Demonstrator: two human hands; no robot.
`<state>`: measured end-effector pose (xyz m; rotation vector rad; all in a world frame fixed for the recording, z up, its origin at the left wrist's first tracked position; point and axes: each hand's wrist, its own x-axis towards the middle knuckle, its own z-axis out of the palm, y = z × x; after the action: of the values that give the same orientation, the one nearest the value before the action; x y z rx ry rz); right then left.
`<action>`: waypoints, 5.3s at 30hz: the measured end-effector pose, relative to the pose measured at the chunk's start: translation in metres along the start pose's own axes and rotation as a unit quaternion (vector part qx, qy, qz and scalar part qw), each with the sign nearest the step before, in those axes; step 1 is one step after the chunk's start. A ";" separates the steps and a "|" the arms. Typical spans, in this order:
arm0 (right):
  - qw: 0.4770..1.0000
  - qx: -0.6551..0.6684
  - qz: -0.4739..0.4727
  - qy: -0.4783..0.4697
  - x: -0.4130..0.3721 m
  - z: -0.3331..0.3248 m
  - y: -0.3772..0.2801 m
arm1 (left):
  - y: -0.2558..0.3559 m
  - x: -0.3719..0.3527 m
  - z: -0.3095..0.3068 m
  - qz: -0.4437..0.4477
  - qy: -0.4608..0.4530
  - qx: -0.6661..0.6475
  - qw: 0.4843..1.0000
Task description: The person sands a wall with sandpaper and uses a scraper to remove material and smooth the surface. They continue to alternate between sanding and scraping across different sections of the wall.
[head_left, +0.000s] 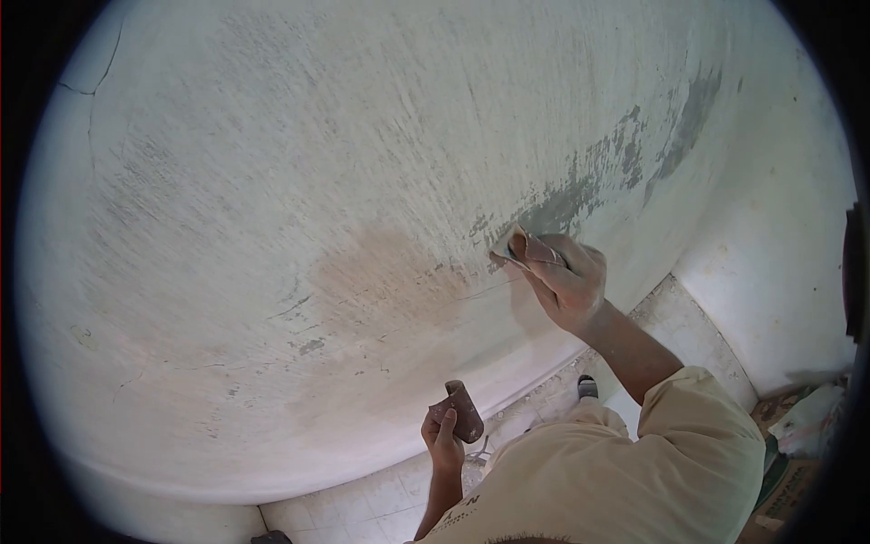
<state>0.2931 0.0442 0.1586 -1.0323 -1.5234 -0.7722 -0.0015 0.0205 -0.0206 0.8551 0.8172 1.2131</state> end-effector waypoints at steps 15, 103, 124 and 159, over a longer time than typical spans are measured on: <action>0.999 -0.018 0.014 -0.028 -0.003 -0.008 -0.002 | 0.007 -0.003 0.004 0.028 -0.008 0.003 1.000; 0.353 0.750 0.167 -0.534 -0.095 -0.047 0.115 | 0.003 -0.099 0.310 0.197 -0.156 0.295 0.922; 0.425 0.646 0.246 -0.585 -0.161 -0.031 0.171 | 0.001 -0.096 0.310 0.099 0.089 0.115 0.984; 0.489 0.462 0.307 -0.673 -0.313 -0.054 0.223 | 0.049 -0.043 0.285 0.394 0.295 0.389 0.779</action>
<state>0.5288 0.0240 -0.1489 -1.0961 -2.0158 1.7280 0.2226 -0.0469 0.1548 1.6322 1.6347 1.9773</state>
